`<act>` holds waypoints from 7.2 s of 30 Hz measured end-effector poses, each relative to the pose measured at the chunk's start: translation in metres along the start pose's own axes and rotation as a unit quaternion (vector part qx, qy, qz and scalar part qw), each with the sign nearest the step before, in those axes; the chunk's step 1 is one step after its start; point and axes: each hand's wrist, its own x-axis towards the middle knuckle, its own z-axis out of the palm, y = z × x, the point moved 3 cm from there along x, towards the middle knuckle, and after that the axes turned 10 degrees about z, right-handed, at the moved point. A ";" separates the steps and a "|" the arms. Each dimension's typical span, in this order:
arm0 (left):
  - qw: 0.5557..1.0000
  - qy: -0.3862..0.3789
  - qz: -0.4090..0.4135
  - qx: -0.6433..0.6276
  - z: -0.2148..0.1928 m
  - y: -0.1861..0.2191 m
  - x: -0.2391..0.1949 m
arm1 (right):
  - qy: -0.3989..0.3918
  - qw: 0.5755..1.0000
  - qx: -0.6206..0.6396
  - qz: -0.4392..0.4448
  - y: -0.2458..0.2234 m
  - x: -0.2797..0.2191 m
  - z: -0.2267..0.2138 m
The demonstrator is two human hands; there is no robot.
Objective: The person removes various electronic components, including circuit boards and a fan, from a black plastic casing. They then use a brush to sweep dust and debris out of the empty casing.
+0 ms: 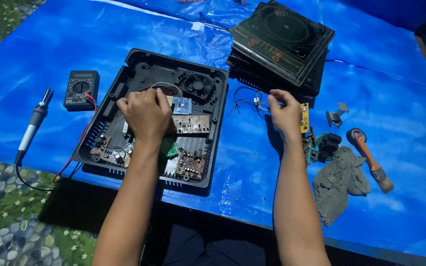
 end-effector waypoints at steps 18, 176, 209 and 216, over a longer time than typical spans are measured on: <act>0.998 -0.002 0.043 0.042 -0.004 -0.002 -0.002 | -0.019 0.987 -0.140 0.074 -0.006 0.000 -0.036; 0.990 0.033 -0.047 -0.130 -0.118 -0.042 -0.054 | -0.154 0.924 -0.117 -0.329 -0.092 -0.060 -0.008; 0.989 0.036 -0.064 -0.129 -0.119 -0.045 -0.054 | -0.275 0.845 -0.281 -0.363 -0.115 -0.017 0.227; 0.991 0.036 -0.065 -0.110 -0.106 -0.049 -0.059 | -0.204 0.791 -0.291 -0.499 -0.111 -0.032 0.202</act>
